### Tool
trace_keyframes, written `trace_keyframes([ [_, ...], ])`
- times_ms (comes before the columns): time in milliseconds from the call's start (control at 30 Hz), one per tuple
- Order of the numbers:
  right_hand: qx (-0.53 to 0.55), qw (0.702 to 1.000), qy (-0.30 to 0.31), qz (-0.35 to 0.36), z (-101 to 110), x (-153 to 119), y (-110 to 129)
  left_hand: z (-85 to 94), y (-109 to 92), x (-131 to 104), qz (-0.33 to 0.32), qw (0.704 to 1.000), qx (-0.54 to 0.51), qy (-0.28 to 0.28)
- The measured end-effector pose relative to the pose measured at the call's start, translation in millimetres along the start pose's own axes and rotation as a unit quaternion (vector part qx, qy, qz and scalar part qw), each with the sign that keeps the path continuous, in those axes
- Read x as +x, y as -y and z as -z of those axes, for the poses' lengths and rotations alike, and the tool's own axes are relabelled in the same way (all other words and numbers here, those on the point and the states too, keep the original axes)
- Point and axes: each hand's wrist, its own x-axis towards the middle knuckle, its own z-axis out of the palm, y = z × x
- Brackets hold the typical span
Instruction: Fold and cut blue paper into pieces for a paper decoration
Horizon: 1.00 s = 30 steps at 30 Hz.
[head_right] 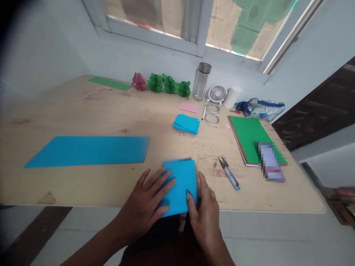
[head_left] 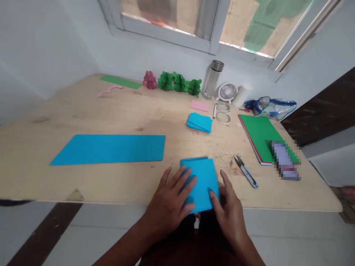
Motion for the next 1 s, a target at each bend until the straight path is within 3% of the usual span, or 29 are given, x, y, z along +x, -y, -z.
trace_keyframes([
  [333,-0.122,0.988,-0.006,0.096,-5,11,-1,-8.0,4,-2,0.037,0.998,-0.029,0.037],
  [1000,-0.154,0.985,0.013,0.074,-3,18,4,3.3,6,12,0.077,0.99,-0.071,0.098],
])
